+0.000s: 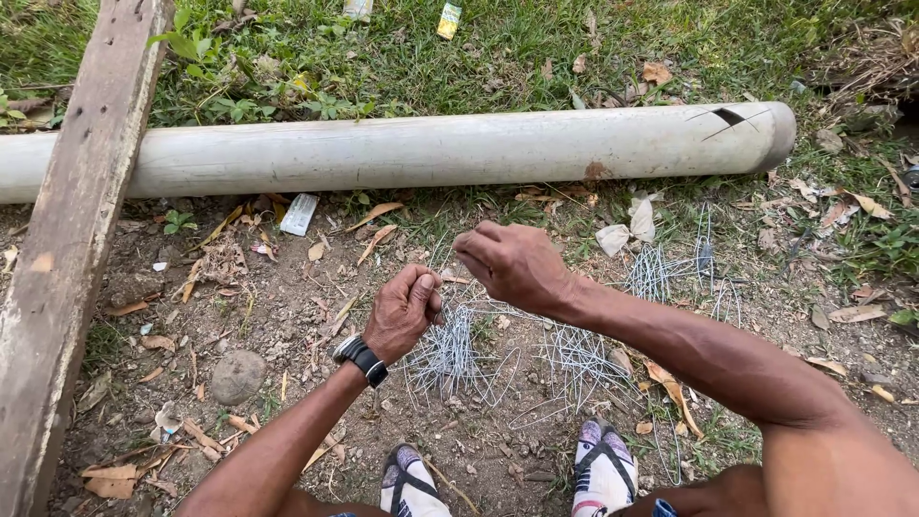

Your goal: Sorting and organizing pre-cut metal tie wires on the ground.

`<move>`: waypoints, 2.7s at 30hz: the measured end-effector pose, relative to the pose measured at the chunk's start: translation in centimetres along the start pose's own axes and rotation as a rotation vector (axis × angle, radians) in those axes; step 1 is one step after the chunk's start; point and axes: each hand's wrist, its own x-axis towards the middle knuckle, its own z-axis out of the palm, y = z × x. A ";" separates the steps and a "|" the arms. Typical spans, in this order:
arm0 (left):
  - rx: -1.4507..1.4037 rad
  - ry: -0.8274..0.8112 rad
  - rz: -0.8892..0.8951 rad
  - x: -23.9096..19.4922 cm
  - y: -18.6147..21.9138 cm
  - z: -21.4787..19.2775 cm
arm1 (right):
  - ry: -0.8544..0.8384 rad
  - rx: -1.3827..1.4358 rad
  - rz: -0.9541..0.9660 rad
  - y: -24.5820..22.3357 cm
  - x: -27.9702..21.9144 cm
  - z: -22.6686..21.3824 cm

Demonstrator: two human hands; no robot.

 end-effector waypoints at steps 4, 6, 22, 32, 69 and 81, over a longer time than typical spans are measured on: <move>-0.064 0.010 0.005 -0.2 0.3 0.1 | -0.020 0.024 -0.053 -0.5 -0.2 0.3; -0.023 0.017 0.018 -0.3 1.0 -0.1 | -0.033 0.117 -0.027 -0.5 -0.3 0.5; 0.116 -0.113 0.191 -0.2 0.4 -0.2 | 0.332 0.702 0.321 0.7 6.4 -15.7; 0.269 0.109 0.347 0.1 0.8 -0.8 | -0.501 0.534 0.671 -2.6 4.8 -8.2; 0.001 -0.076 0.026 -1.1 5.9 -2.3 | -0.120 0.958 0.771 3.8 2.2 3.1; 0.014 0.025 0.602 -3.5 11.9 -4.9 | -0.922 -0.071 0.879 17.1 -6.6 10.0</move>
